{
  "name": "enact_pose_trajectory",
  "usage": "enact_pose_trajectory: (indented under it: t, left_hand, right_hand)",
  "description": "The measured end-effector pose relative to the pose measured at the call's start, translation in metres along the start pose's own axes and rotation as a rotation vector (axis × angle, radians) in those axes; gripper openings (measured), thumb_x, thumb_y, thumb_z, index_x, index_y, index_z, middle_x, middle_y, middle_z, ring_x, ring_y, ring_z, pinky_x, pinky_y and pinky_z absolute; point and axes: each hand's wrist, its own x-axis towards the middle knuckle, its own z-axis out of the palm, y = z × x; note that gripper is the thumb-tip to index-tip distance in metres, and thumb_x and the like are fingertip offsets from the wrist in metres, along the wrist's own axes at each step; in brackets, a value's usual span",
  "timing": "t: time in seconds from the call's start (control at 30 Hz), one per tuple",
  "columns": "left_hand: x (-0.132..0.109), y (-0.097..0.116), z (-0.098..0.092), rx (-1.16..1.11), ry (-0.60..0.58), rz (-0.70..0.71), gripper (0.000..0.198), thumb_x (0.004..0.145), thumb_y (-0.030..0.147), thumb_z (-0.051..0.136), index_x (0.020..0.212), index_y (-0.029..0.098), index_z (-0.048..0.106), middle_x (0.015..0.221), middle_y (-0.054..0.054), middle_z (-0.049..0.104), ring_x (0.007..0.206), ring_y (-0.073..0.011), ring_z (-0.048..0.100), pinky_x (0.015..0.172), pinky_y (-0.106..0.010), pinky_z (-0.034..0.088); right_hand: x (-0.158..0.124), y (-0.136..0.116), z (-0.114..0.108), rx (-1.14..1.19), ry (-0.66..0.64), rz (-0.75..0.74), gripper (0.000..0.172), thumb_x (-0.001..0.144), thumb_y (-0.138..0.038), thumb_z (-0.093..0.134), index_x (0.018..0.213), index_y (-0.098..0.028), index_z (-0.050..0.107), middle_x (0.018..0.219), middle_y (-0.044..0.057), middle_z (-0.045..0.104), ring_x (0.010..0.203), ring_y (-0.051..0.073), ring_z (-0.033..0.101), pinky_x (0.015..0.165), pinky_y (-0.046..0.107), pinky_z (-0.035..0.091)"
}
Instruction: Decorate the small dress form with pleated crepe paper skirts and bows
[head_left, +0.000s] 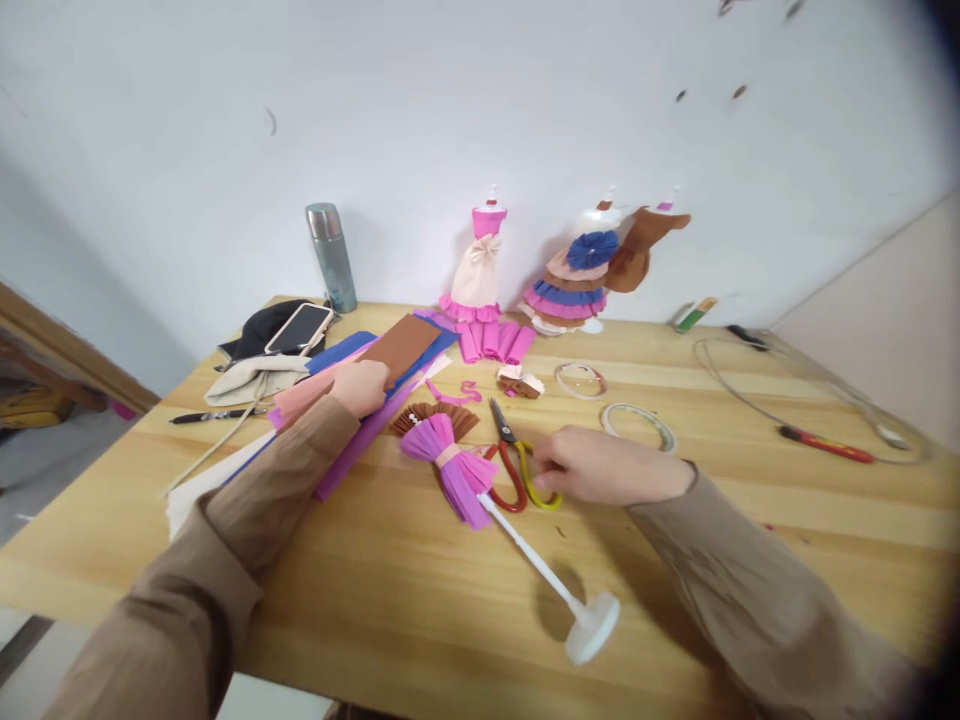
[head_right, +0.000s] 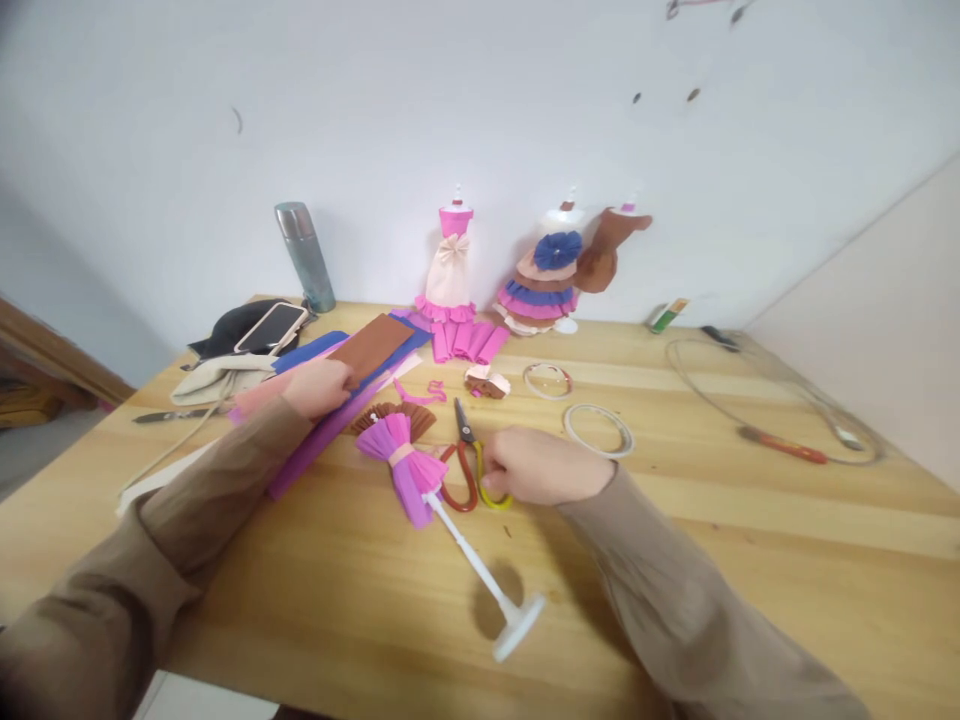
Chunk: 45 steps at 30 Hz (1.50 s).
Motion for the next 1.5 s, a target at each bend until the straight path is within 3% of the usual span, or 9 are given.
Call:
enact_pose_trajectory:
  t: [0.27, 0.37, 0.47, 0.63, 0.73, 0.87, 1.2, 1.37, 1.5]
  left_hand:
    - [0.002, -0.025, -0.018, 0.134, 0.132, -0.144, 0.021, 0.079, 0.02, 0.05, 0.083, 0.017, 0.07, 0.087, -0.015, 0.07, 0.095, -0.0306, 0.065, 0.087, -0.039, 0.048]
    - [-0.001, -0.022, -0.013, 0.122, 0.16, -0.088, 0.035, 0.08, 0.016, 0.047, 0.108, 0.014, 0.067, 0.102, -0.017, 0.069, 0.105, -0.0308, 0.062, 0.095, -0.041, 0.046]
    - [-0.002, -0.011, 0.002, 0.084, 0.118, 0.067, 0.052, 0.076, 0.008, 0.047, 0.126, 0.014, 0.057, 0.128, -0.015, 0.06, 0.12, -0.0249, 0.055, 0.105, -0.036, 0.04]
    - [0.002, -0.002, 0.022, 0.048, 0.016, 0.187, 0.019, 0.071, 0.019, 0.061, 0.089, 0.016, 0.067, 0.128, -0.014, 0.058, 0.116, -0.0285, 0.055, 0.103, -0.039, 0.041]
    - [0.01, -0.007, 0.022, 0.027, 0.014, 0.152, 0.005, 0.071, 0.018, 0.058, 0.074, 0.017, 0.062, 0.101, -0.013, 0.067, 0.097, -0.0268, 0.06, 0.091, -0.037, 0.046]
    - [0.016, -0.016, 0.009, -0.005, 0.049, 0.067, 0.004, 0.068, 0.018, 0.056, 0.066, 0.018, 0.059, 0.072, -0.007, 0.065, 0.074, -0.0225, 0.059, 0.073, -0.033, 0.045]
    - [0.008, -0.026, -0.009, -0.134, 0.144, -0.06, 0.014, 0.07, 0.025, 0.056, 0.067, 0.017, 0.067, 0.076, -0.006, 0.072, 0.074, -0.019, 0.063, 0.07, -0.027, 0.045]
    - [0.011, -0.028, -0.006, -0.121, 0.064, -0.013, 0.026, 0.078, 0.032, 0.051, 0.069, 0.017, 0.071, 0.07, -0.005, 0.071, 0.071, -0.0192, 0.063, 0.069, -0.028, 0.046]
    - [0.009, -0.022, 0.001, -0.06, -0.039, 0.089, 0.017, 0.067, 0.029, 0.065, 0.078, 0.018, 0.073, 0.09, -0.006, 0.073, 0.088, -0.0216, 0.064, 0.084, -0.028, 0.048]
  right_hand:
    - [0.01, 0.018, 0.0, 0.029, 0.038, -0.004, 0.019, 0.08, -0.02, 0.056, 0.062, -0.018, 0.058, 0.063, 0.002, 0.062, 0.06, 0.015, 0.052, 0.057, 0.027, 0.032]
    - [0.013, 0.027, -0.001, 0.065, 0.003, 0.008, 0.024, 0.081, -0.021, 0.056, 0.058, -0.019, 0.052, 0.058, 0.001, 0.06, 0.056, 0.014, 0.053, 0.057, 0.026, 0.034]
    - [0.018, 0.041, 0.001, 0.11, -0.023, 0.079, 0.023, 0.081, -0.023, 0.057, 0.059, -0.019, 0.051, 0.054, 0.001, 0.059, 0.052, 0.015, 0.055, 0.054, 0.026, 0.037]
    - [0.025, 0.063, 0.01, 0.206, -0.022, 0.149, 0.024, 0.079, -0.034, 0.061, 0.062, -0.019, 0.052, 0.053, 0.002, 0.059, 0.049, 0.015, 0.056, 0.05, 0.025, 0.039]
    - [0.028, 0.07, 0.014, 0.282, -0.034, 0.126, 0.027, 0.077, -0.038, 0.064, 0.063, -0.019, 0.052, 0.054, 0.001, 0.059, 0.05, 0.014, 0.056, 0.049, 0.024, 0.04]
    - [0.031, 0.077, 0.017, 0.368, -0.049, 0.095, 0.035, 0.072, -0.047, 0.068, 0.06, -0.019, 0.05, 0.052, 0.0, 0.056, 0.048, 0.013, 0.053, 0.049, 0.025, 0.041]
    - [0.037, 0.088, 0.022, 0.474, -0.063, 0.086, 0.046, 0.06, -0.061, 0.071, 0.061, -0.019, 0.051, 0.051, 0.0, 0.056, 0.047, 0.012, 0.052, 0.047, 0.024, 0.041]
    - [0.039, 0.091, 0.024, 0.497, -0.065, 0.089, 0.049, 0.062, -0.063, 0.07, 0.065, -0.017, 0.053, 0.052, 0.001, 0.058, 0.045, 0.01, 0.05, 0.045, 0.023, 0.04]
    - [0.037, 0.087, 0.023, 0.51, -0.064, 0.092, 0.051, 0.06, -0.065, 0.07, 0.063, -0.018, 0.051, 0.051, 0.0, 0.056, 0.044, 0.009, 0.05, 0.044, 0.022, 0.04]
